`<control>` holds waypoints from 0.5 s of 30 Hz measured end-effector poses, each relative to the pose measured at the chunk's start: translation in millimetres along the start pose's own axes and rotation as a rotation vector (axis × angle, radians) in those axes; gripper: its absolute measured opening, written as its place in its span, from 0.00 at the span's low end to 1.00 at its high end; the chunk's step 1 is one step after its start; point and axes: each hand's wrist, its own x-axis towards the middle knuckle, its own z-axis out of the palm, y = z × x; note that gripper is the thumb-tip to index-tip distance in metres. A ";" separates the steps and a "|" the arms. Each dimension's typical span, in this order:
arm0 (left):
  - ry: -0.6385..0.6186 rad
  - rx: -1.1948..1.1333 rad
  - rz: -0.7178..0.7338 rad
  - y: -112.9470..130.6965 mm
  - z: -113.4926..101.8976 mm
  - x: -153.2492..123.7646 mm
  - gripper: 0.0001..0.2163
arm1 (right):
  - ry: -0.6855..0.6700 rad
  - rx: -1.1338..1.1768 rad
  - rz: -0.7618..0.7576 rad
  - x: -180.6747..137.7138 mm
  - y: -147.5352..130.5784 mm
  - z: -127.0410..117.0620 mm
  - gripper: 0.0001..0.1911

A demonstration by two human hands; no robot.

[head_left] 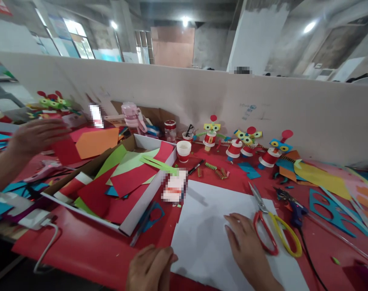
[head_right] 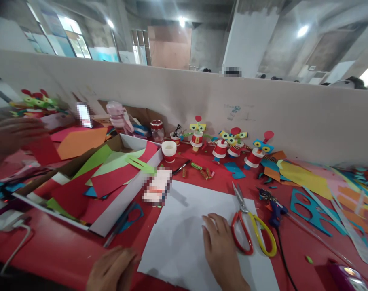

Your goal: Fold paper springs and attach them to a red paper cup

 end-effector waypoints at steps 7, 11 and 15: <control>-0.347 0.476 -0.299 -95.1 -57.8 79.0 0.12 | -0.348 -0.003 -0.198 8.8 -58.9 28.3 0.30; -0.758 0.623 -0.483 -153.0 -61.1 140.6 0.18 | -0.359 0.056 -0.409 14.8 -64.4 31.5 0.32; -0.936 0.567 -0.592 -186.5 -27.2 165.5 0.21 | -0.308 -0.023 -0.409 15.1 -63.0 37.1 0.29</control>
